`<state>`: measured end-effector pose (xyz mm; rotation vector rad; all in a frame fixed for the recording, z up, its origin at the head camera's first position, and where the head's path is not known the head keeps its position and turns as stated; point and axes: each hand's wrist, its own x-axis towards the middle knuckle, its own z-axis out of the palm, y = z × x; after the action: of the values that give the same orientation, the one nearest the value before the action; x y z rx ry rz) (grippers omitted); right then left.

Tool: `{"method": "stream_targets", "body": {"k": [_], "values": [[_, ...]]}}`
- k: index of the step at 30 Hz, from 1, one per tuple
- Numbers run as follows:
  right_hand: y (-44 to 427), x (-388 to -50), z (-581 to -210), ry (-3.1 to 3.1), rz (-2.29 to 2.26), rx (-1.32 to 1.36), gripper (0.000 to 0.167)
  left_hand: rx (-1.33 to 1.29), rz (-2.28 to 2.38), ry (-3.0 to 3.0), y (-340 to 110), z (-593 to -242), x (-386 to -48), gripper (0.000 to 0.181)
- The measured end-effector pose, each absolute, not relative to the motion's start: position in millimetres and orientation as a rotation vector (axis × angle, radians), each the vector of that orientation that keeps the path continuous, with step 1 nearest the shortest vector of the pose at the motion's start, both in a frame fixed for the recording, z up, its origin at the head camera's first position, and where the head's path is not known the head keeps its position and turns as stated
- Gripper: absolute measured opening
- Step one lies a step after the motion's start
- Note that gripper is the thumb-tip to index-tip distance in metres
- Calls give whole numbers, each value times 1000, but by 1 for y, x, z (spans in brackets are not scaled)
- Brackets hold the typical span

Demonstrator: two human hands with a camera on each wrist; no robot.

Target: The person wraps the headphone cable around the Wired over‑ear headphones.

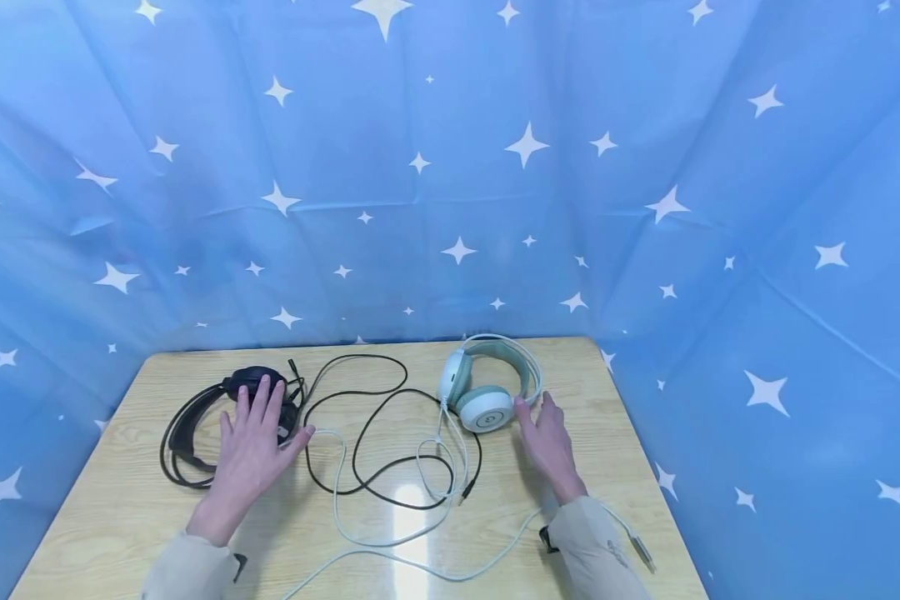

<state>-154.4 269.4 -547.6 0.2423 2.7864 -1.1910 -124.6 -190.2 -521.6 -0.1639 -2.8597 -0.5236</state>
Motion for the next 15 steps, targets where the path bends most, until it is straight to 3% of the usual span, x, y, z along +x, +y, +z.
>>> {"method": "stream_targets", "body": {"k": [9,15], "values": [[254,-164,-555,2376,-1566,534,95,-159,-589,-2866,-186,-527,-120,94],[255,-177,-558,2170,-1794,678,76,-171,-615,-2854,-184,-531,-117,94]]}}
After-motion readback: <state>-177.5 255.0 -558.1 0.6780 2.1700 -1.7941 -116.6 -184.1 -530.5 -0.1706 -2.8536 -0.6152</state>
